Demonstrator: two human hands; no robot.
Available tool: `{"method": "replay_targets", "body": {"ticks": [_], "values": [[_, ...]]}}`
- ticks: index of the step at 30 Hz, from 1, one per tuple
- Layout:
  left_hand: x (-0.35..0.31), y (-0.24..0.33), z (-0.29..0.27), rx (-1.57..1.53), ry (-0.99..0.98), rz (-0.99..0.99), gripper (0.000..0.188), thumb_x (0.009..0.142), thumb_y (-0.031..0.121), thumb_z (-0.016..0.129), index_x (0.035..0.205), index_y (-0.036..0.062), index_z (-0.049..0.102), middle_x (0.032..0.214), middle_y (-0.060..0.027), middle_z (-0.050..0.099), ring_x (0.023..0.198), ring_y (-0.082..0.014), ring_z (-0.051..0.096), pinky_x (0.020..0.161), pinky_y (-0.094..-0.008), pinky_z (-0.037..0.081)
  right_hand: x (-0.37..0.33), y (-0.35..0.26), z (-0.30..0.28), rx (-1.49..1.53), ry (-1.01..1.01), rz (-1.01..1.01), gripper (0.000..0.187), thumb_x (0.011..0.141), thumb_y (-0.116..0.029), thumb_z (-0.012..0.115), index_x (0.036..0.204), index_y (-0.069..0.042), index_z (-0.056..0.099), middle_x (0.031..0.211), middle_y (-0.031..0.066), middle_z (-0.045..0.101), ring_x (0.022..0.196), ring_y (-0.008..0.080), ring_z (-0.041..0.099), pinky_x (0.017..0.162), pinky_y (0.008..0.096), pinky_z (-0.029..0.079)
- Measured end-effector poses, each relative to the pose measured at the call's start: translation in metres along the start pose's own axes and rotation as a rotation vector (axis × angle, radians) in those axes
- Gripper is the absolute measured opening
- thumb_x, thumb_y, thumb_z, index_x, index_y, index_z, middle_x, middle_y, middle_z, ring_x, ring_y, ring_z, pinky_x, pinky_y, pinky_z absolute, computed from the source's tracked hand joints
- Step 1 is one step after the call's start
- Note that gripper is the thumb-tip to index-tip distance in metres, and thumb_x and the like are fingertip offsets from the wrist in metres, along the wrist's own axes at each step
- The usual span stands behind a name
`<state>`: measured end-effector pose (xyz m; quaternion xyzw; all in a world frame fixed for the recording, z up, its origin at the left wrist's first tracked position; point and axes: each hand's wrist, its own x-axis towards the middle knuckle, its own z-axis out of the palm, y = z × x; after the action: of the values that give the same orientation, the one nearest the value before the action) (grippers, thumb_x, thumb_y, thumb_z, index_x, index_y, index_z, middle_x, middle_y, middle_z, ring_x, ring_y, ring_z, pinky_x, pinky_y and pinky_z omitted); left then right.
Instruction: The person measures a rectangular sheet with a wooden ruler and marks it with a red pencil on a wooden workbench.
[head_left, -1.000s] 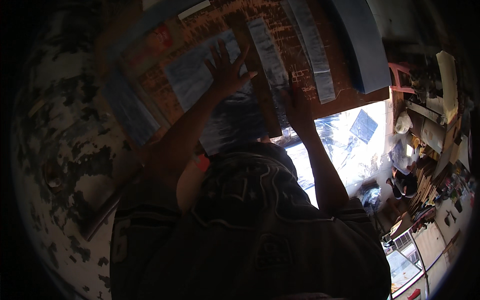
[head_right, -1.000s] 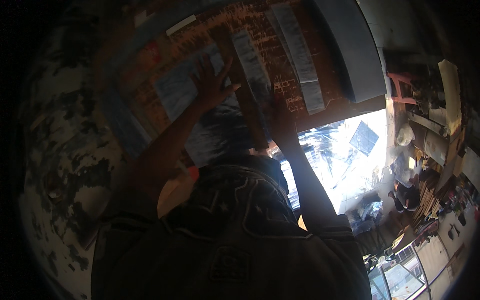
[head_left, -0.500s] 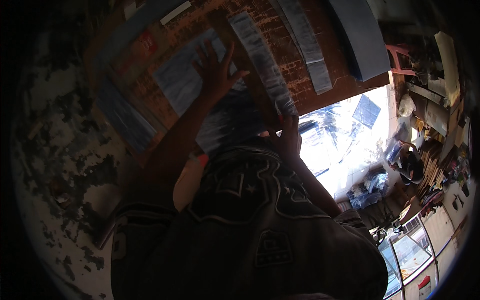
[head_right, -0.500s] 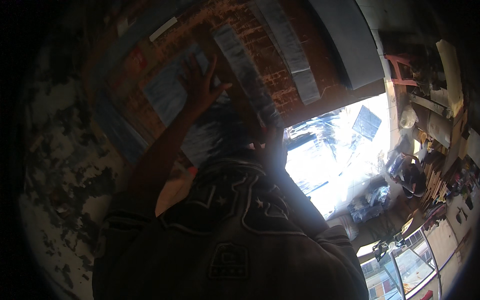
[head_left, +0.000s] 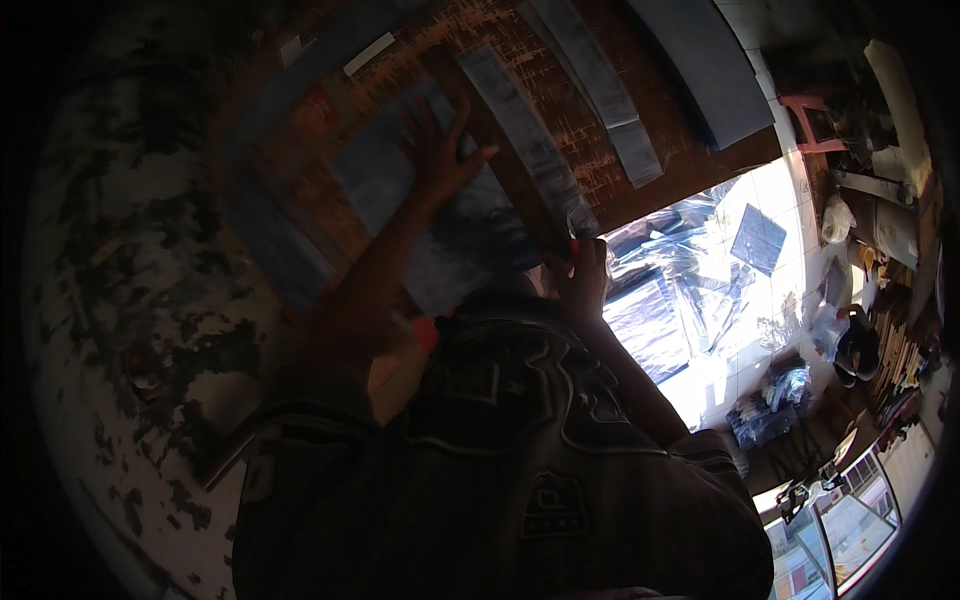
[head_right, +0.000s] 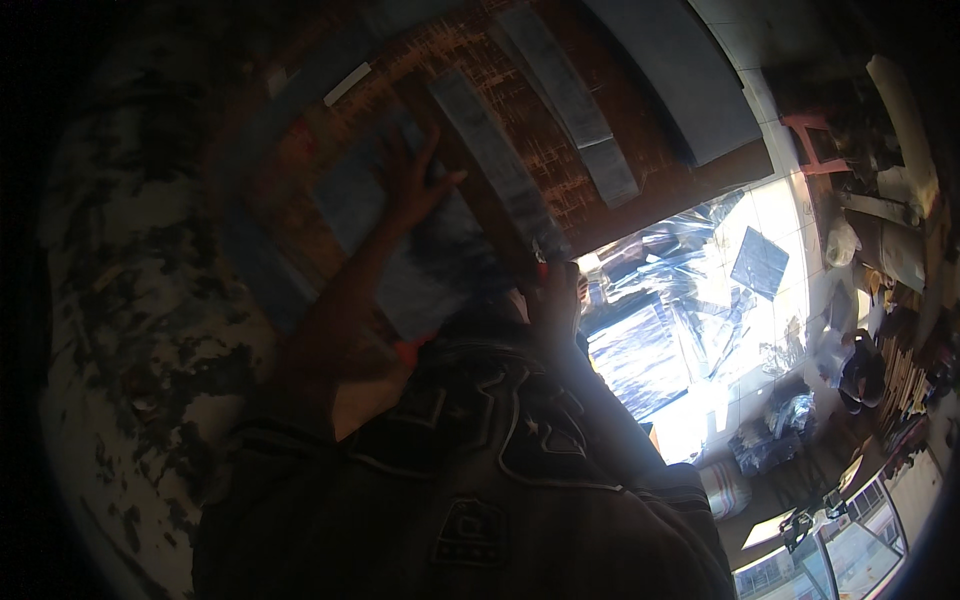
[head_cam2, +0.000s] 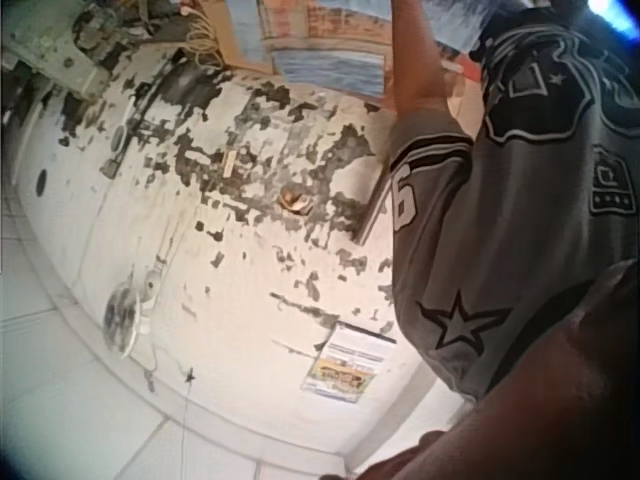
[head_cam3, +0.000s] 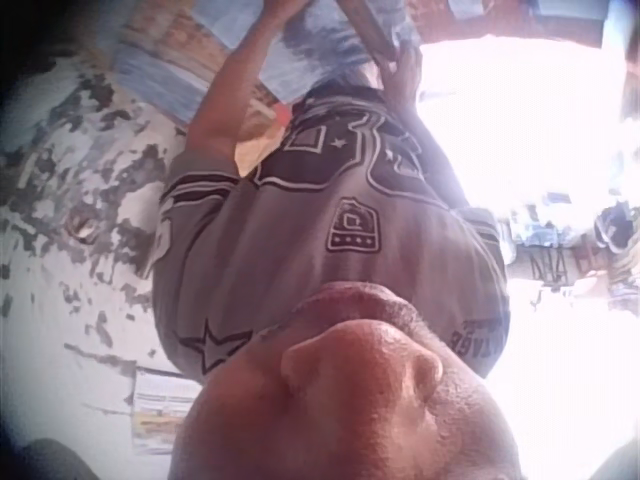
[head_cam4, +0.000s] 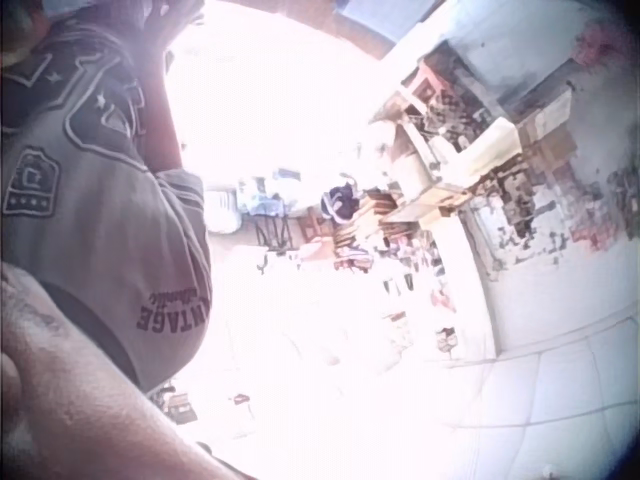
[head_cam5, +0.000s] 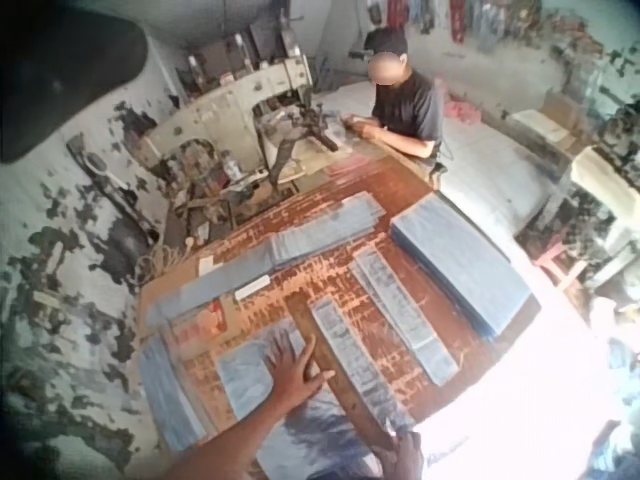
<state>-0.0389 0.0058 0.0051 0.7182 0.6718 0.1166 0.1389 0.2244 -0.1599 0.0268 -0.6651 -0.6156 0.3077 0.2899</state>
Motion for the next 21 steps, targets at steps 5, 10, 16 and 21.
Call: {"method": "replay_targets", "body": {"ticks": [5, 10, 16, 21], "values": [[0.015, 0.014, -0.003, -0.021, 0.069, -0.034, 0.064, 0.091, 0.062, 0.063, 0.147, 0.0313, 0.052, 0.164, -0.0301, 0.006, 0.150, -0.0539, 0.001, 0.111, -0.0773, 0.005, -0.010, 0.025, 0.007, 0.118, 0.046, 0.132, 0.026, 0.094, -0.019, 0.065, 0.104, 0.002, 0.055, 0.097, 0.0202, 0.055, 0.089, 0.0393, 0.058, 0.076, 0.0477, 0.047], [0.056, -0.008, -0.004, -0.058, 0.193, 0.368, 0.044, 0.092, 0.048, 0.069, 0.131, 0.0276, 0.067, 0.165, -0.0235, 0.016, 0.152, -0.0470, 0.012, 0.119, -0.0650, 0.012, -0.013, 0.028, 0.019, 0.149, 0.076, 0.241, 0.025, 0.094, -0.022, 0.067, 0.099, 0.000, 0.056, 0.086, 0.0199, 0.059, 0.081, 0.0380, 0.059, 0.072, 0.0450, 0.046], [0.076, -0.022, -0.012, -0.023, 0.148, 0.499, 0.037, 0.090, 0.049, 0.070, 0.118, 0.0246, 0.071, 0.166, -0.0195, 0.015, 0.153, -0.0438, 0.011, 0.121, -0.0640, 0.011, -0.012, 0.027, 0.018, 0.240, 0.020, 0.414, 0.028, 0.094, -0.026, 0.068, 0.098, -0.001, 0.056, 0.083, 0.0203, 0.061, 0.077, 0.0385, 0.059, 0.070, 0.0449, 0.046], [0.080, -0.027, -0.009, -0.066, 0.096, 0.493, 0.038, 0.089, 0.051, 0.070, 0.116, 0.0244, 0.071, 0.167, -0.0166, 0.015, 0.153, -0.0426, 0.011, 0.121, -0.0659, 0.010, -0.016, 0.035, 0.023, 0.243, 0.063, 0.385, 0.030, 0.094, -0.027, 0.068, 0.099, 0.000, 0.056, 0.084, 0.0198, 0.061, 0.078, 0.0344, 0.060, 0.071, 0.0443, 0.046]]}}
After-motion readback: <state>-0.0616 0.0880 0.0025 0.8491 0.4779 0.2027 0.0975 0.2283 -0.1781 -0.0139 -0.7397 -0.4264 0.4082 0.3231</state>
